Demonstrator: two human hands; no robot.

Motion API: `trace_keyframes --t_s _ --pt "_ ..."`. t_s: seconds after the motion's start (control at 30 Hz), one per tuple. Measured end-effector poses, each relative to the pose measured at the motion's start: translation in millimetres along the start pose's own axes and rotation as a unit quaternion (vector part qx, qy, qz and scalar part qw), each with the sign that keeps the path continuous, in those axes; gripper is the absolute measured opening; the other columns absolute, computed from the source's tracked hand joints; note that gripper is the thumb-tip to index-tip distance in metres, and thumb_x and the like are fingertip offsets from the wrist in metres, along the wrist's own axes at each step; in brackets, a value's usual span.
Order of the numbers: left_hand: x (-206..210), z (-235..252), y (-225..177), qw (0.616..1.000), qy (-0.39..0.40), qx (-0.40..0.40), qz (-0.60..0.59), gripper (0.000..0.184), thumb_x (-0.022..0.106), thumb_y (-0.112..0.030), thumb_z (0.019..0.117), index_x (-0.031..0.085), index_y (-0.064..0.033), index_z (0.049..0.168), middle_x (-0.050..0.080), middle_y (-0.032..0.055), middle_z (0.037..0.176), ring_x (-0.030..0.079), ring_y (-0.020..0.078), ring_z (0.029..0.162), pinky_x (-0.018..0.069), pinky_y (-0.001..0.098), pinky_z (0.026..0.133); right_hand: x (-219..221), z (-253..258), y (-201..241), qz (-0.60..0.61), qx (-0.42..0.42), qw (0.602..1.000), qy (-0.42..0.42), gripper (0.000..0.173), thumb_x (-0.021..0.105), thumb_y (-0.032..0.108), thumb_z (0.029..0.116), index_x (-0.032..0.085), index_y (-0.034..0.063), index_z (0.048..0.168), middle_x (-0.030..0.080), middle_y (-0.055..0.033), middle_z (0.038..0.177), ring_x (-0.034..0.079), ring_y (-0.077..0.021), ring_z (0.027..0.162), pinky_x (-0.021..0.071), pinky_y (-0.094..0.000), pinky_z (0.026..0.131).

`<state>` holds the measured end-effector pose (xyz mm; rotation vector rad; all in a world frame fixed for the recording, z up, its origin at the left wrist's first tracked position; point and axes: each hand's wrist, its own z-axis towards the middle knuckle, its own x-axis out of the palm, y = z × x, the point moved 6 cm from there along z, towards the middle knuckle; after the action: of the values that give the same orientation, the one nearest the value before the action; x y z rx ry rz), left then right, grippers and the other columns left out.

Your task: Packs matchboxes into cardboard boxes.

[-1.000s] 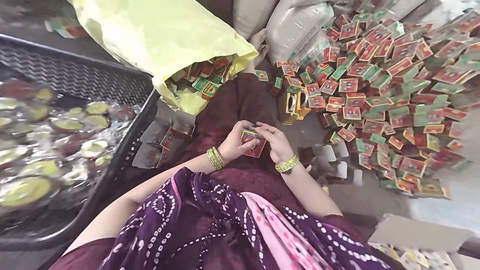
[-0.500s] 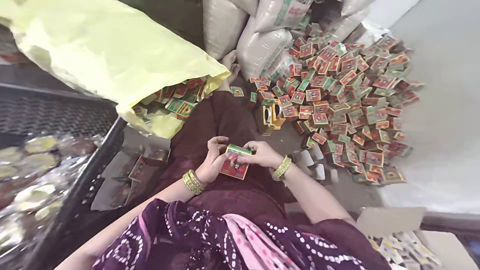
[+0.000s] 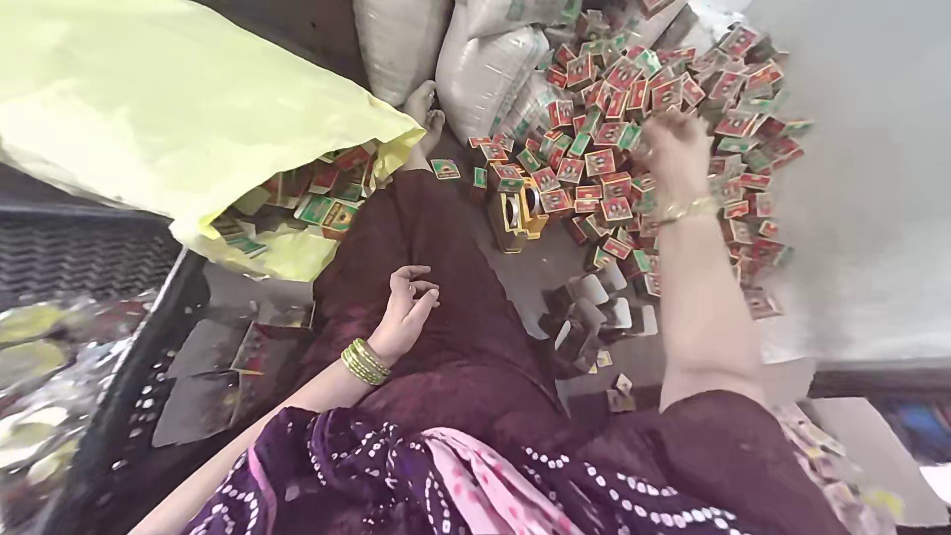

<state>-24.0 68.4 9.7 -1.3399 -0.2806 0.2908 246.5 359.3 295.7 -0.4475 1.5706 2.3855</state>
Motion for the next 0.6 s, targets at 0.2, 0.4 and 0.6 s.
trace_keyframes --t_s 0.2,0.4,0.6 --pt "2.8 -0.9 -0.5 1.000 0.017 -0.004 0.023 0.052 0.053 -0.020 0.1003 0.032 0.0049 0.141 0.054 0.0156 0.133 0.071 0.0156 0.097 0.0635 0.0332 0.077 23.8 -104.0 -110.9 -0.134 0.122 0.974 0.137 0.044 0.078 0.023 0.0909 0.064 0.0066 0.129 0.070 -0.0154 0.121 0.072 -0.0268 0.098 0.0604 -0.0484 0.088" --pt "6.2 -3.1 5.9 0.999 0.027 -0.012 0.043 0.051 0.052 -0.025 0.1018 0.034 0.0017 0.142 0.060 0.0139 0.126 0.072 0.0167 0.093 0.0639 0.0373 0.081 -56.4 -148.6 -180.4 -0.344 0.198 0.910 0.117 0.040 0.071 0.031 0.0962 0.067 0.0034 0.124 0.070 -0.0226 0.118 0.067 -0.0409 0.109 0.0504 -0.0650 0.095" --pt "10.7 -3.7 7.0 0.998 0.033 -0.025 0.056 0.048 0.051 -0.025 0.1020 0.037 -0.0013 0.142 0.060 0.0131 0.129 0.072 0.0161 0.093 0.0635 0.0368 0.081 -45.7 -186.9 -236.1 -0.420 0.255 0.828 0.271 0.048 0.081 0.039 0.0880 0.071 0.0079 0.123 0.065 -0.0240 0.127 0.061 -0.0414 0.122 0.0458 -0.0628 0.105"
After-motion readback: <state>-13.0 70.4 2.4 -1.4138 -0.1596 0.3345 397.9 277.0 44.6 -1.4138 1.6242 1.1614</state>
